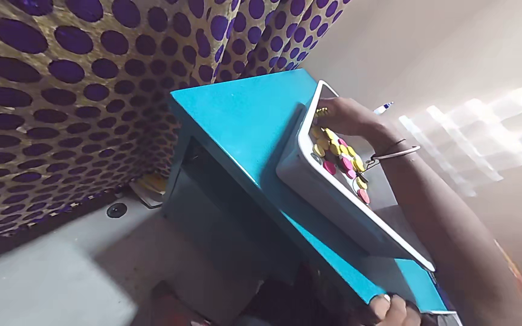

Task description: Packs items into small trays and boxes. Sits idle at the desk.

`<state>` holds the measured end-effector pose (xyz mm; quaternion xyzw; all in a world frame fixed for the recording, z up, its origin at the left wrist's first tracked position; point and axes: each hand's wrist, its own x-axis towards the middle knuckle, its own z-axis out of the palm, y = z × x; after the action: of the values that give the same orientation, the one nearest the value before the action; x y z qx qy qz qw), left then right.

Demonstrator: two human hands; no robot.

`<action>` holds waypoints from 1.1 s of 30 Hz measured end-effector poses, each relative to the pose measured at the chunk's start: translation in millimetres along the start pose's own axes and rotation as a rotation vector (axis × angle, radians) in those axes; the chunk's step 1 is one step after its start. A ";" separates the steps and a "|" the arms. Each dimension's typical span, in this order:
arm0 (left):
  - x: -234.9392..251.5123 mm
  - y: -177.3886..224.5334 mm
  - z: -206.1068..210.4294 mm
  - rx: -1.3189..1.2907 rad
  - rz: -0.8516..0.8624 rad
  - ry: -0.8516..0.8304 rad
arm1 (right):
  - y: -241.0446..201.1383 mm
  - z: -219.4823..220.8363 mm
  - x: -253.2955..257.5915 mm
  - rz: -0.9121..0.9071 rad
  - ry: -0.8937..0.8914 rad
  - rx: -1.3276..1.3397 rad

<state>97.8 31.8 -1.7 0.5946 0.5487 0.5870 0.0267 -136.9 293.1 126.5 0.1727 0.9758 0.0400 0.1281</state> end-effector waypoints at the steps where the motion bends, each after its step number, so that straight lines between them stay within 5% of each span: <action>1: -0.8 0.3 0.8 0.006 0.000 -0.012 | 0.6 -0.7 -1.3 0.006 -0.001 -0.010; 10: -1.1 -0.3 -0.5 0.041 0.015 -0.037 | -0.3 -6.3 -6.6 -0.045 -0.119 -0.049; 25: -0.8 -0.1 0.4 0.053 0.015 -0.007 | -11.8 8.6 -3.4 0.003 0.115 -0.069; 26: -0.8 -0.2 -0.2 0.053 0.016 -0.010 | -20.1 5.5 -8.6 0.031 0.098 -0.094; 28: -0.9 0.1 -2.0 0.053 0.016 -0.021 | -56.7 -26.1 -17.8 0.274 -0.243 -0.160; 30: 0.1 -0.2 -1.8 0.044 0.018 -0.026 | -13.7 -7.8 -16.5 -0.001 0.047 -0.068; 33: 1.2 -0.7 -2.9 0.045 0.020 -0.014 | -5.8 -15.3 -14.5 0.017 -0.060 0.058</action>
<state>94.8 31.1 -0.5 0.6047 0.5554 0.5708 0.0113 -129.6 282.1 144.0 0.1858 0.9707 0.0075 0.1521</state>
